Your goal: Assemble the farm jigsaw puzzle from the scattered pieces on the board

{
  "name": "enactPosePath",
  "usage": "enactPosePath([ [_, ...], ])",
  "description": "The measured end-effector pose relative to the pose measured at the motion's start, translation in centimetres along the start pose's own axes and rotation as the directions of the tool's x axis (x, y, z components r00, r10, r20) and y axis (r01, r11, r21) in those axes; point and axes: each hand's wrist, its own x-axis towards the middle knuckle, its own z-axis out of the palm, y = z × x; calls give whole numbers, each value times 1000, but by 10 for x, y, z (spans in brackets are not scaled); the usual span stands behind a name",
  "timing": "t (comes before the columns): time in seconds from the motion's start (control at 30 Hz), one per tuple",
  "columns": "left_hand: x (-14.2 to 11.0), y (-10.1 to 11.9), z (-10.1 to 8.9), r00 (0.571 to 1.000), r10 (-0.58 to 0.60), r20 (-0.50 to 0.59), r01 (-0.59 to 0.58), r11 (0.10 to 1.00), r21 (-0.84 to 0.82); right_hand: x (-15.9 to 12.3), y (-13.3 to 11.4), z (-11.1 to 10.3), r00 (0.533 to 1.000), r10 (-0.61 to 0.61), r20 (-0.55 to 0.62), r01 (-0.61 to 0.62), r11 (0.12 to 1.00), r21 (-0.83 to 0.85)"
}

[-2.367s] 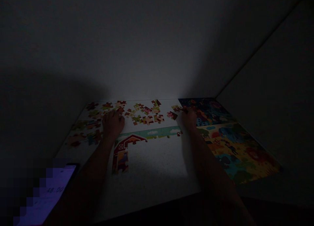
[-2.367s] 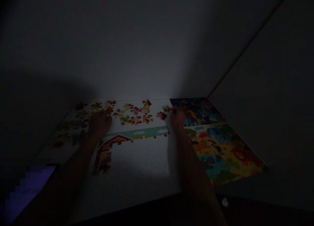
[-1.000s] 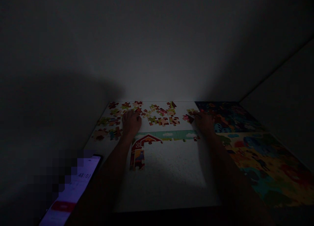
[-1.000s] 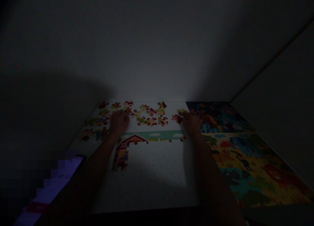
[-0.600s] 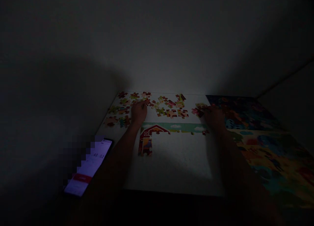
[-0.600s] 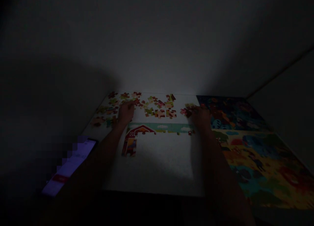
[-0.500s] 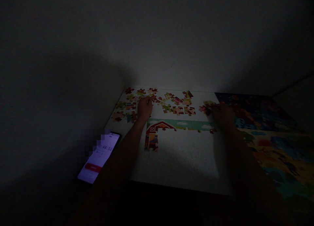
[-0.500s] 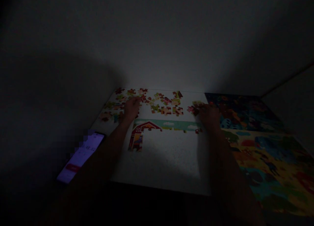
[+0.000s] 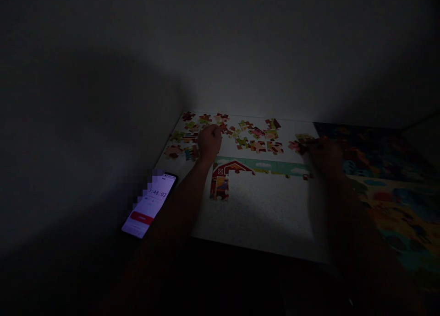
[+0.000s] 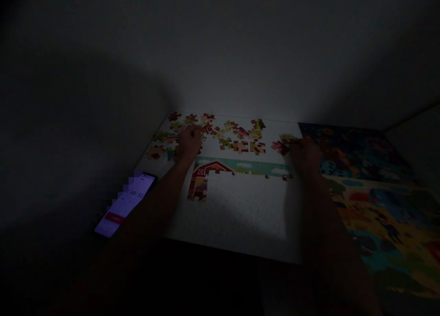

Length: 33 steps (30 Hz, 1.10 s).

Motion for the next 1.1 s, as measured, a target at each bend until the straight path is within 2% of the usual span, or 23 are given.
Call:
enactPosePath([
  [0.2,-1,6,-1,998,-14,69,8,997,79,4,5,7,998,10,-70,-6,999,53],
  [0.3,-1,8,-3,995,-17,96,6,993,114,4,2,1,992,59,-108,-46,991,124],
  [0.43,1,4,-1,992,-82,96,71,991,109,6,-1,-7,973,158,-168,-119,968,221],
  [0.6,4,2,2,990,-91,108,77,989,128,9,5,-8,951,208,-230,-151,959,241],
  [0.83,2,9,-2,994,-19,109,-2,983,184,4,2,-5,966,200,-165,-174,972,158],
  [1.1,2,9,-2,990,-60,127,32,976,216,1,-9,-3,988,141,-58,-143,990,-22],
])
